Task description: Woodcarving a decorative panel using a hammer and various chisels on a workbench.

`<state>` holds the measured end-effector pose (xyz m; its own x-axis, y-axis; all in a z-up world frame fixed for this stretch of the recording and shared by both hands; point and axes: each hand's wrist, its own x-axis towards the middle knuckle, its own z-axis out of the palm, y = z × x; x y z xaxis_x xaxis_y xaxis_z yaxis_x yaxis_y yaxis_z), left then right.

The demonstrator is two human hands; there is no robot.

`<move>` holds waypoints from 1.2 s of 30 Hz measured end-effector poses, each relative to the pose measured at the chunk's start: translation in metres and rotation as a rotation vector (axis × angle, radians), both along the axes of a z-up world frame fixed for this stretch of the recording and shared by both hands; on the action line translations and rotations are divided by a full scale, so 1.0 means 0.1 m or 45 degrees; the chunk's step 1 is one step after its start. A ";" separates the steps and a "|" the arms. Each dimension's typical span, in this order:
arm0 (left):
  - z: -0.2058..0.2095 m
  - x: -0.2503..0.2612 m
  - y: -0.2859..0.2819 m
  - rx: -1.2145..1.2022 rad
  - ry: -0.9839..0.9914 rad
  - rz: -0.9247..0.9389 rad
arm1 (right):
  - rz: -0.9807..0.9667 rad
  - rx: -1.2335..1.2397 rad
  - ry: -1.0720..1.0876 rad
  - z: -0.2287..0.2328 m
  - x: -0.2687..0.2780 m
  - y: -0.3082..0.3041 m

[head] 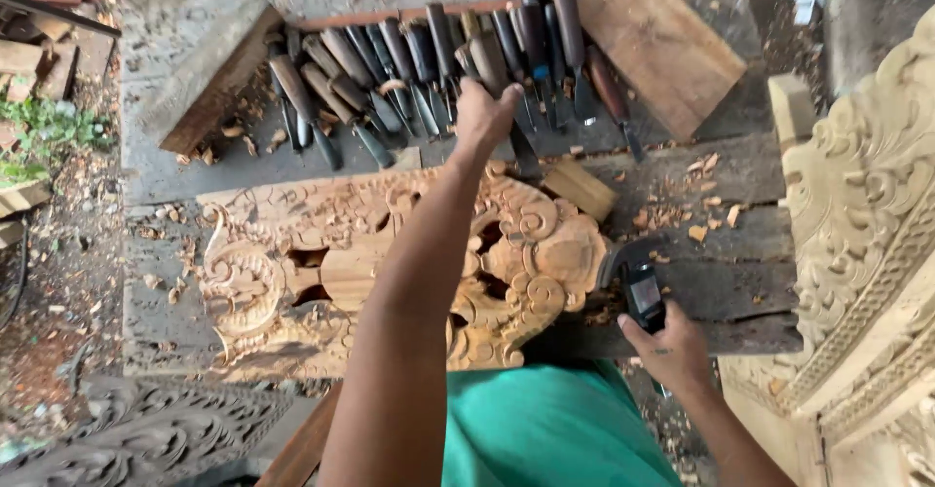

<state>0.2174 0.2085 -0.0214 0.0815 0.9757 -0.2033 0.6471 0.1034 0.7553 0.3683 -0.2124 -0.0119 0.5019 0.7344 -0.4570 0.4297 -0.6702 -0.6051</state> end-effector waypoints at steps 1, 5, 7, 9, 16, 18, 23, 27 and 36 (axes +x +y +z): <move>-0.09 -0.02 0.03 0.028 0.031 -0.025 | 0.011 0.006 -0.015 0.01 -0.02 -0.02; 0.16 -0.18 -0.08 0.109 0.110 -0.072 | 0.042 0.037 -0.083 -0.07 -0.01 -0.04; 0.37 -0.27 -0.22 0.120 0.084 -0.210 | 0.033 0.075 -0.103 -0.10 0.00 -0.05; 0.54 -0.43 -0.53 0.196 0.112 -0.371 | 0.039 0.105 -0.086 -0.03 -0.01 -0.02; 0.98 -0.72 -2.06 0.043 0.784 -0.858 | 0.104 0.170 -0.044 0.00 0.04 0.01; 0.76 -0.88 -2.50 0.097 0.596 -1.012 | 0.115 0.157 -0.019 0.03 0.06 0.01; 0.69 -0.86 -3.03 0.474 0.345 -1.112 | 0.132 0.131 0.005 0.05 0.03 0.01; 0.88 -0.88 -3.13 0.085 0.424 -0.981 | 0.140 0.224 0.012 0.02 0.05 0.02; 1.03 -1.19 -3.27 -0.087 0.290 -1.025 | 0.111 0.383 -0.124 0.06 0.42 -0.02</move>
